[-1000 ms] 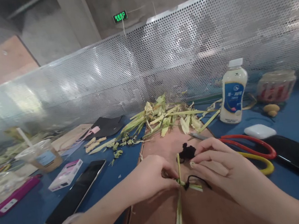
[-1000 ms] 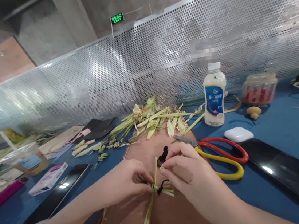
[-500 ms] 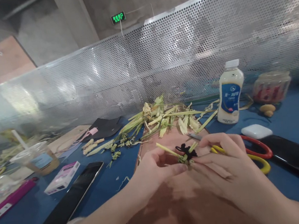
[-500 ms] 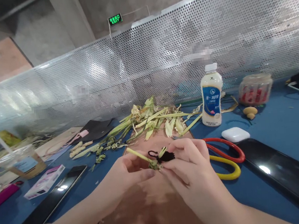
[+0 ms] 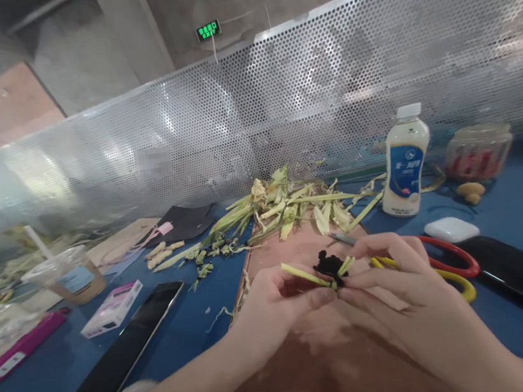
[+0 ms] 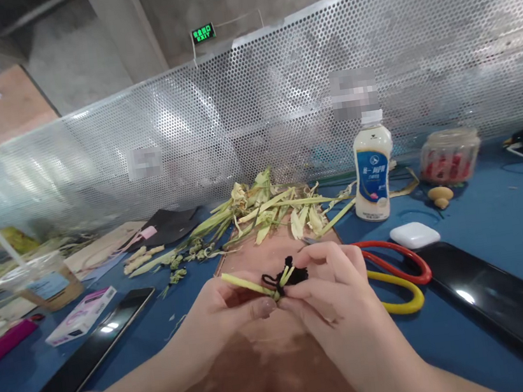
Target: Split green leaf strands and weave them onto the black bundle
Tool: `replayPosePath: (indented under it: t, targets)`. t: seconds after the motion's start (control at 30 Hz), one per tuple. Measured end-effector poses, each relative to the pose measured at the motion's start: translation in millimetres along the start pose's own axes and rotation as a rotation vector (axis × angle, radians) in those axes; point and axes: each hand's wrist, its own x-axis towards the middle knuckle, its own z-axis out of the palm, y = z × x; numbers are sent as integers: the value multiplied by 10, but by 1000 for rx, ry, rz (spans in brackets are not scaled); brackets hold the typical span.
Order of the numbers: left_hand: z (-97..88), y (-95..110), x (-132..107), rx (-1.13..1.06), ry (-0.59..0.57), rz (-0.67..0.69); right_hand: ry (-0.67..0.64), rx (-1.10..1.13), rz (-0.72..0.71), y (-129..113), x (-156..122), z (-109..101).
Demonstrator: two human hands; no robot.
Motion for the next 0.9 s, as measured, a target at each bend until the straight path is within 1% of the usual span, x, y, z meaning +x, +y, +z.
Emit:
replayPosePath:
  t: [0.07,0.17,0.27,0.37,0.47,0.53,0.6,0.73,0.9]
  targets:
    - [2,-12,3,-24,3,-26,1,16,28,-9,-1,-2]
    - [21,-39,7,-85,32,-70,-50,62,125,-23,10,0]
    - [60,-61,5,-131,79,-74,-109,106,233,-32,39,10]
    - [87,-56,-4,-169,131,-70,-122,191,289,-43,81,7]
    - [82,-25,-14,-195,140,-51,-171,238,281,-59,123,-27]
    - [65,-4,-17,-164,122,-35,-210,228,252,-62,140,-52]
    - [49,3,-16,-129,95,-36,-221,209,216,-52,143,-65]
    - [42,-38,-8,-140,71,-80,-183,190,164,-29,127,-47]
    - [84,-101,11,-216,107,-119,-123,149,183,-59,115,-30]
